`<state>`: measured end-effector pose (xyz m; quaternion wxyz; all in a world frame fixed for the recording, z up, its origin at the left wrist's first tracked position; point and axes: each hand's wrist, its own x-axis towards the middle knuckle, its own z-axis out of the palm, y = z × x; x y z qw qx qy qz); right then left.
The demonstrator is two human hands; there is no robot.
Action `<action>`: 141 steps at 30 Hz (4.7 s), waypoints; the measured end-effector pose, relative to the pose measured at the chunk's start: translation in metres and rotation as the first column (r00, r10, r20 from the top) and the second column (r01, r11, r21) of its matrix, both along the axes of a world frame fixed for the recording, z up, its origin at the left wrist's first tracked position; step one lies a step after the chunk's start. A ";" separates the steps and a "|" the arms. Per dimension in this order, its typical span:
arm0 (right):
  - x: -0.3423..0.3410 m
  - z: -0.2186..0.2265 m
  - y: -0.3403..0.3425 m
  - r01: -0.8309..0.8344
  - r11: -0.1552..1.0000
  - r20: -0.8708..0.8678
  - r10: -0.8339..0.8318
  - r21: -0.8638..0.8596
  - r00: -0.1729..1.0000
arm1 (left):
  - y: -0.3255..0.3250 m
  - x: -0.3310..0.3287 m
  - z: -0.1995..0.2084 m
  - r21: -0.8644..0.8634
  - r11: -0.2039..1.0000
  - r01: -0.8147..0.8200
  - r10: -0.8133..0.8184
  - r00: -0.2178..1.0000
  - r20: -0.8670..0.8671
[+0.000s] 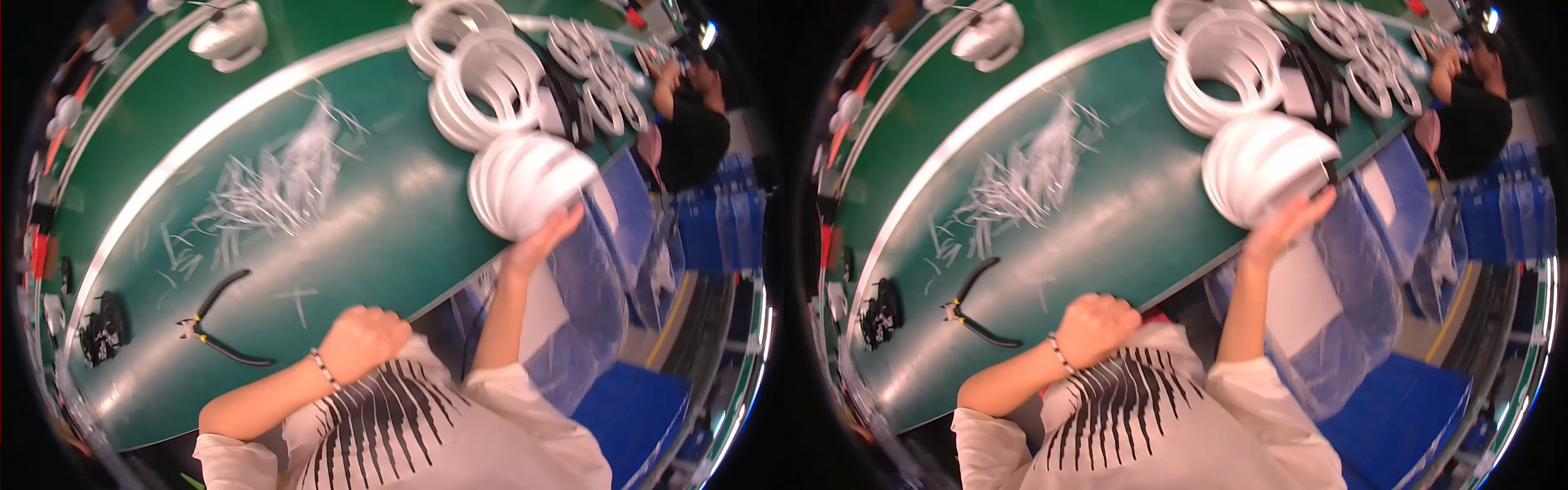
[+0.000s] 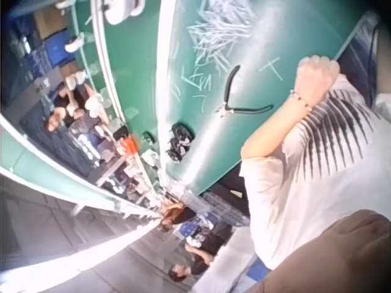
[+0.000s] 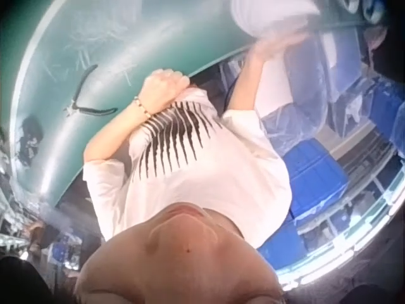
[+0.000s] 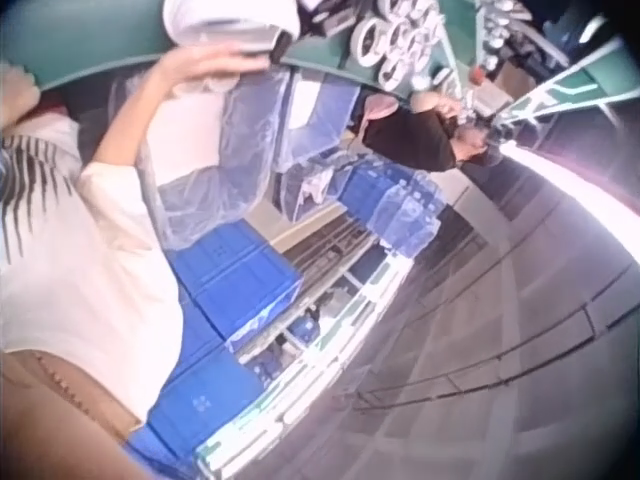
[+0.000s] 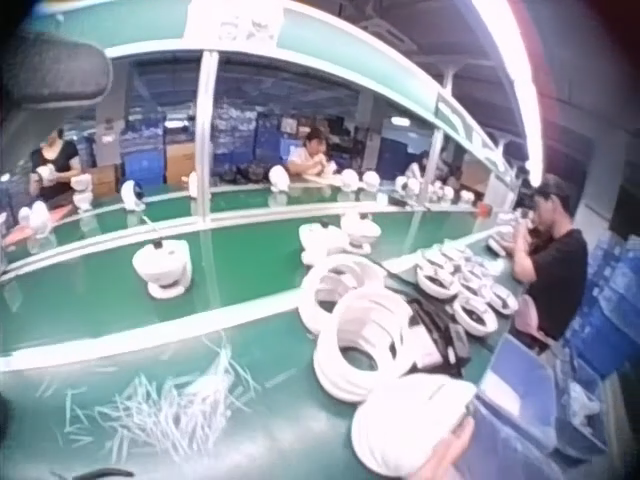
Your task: Assembling electronic components and plastic housings on a factory production line.
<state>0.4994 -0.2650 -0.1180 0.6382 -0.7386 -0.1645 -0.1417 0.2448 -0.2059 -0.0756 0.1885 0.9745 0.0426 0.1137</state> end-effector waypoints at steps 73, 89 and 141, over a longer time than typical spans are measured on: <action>-0.010 0.035 0.241 -0.180 0.766 -0.262 0.416 0.617 0.871 | -0.004 -0.002 -0.004 0.159 0.986 0.054 -0.066 0.996 0.068; 0.037 -0.002 -0.142 0.122 0.990 0.192 -0.133 0.066 0.972 | 0.001 0.007 0.009 0.001 0.999 0.043 -0.043 0.999 -0.027; 0.110 -0.408 -0.151 -0.751 0.402 -0.634 0.404 -0.524 0.659 | 0.001 0.004 0.006 0.122 0.992 0.020 -0.005 0.992 -0.124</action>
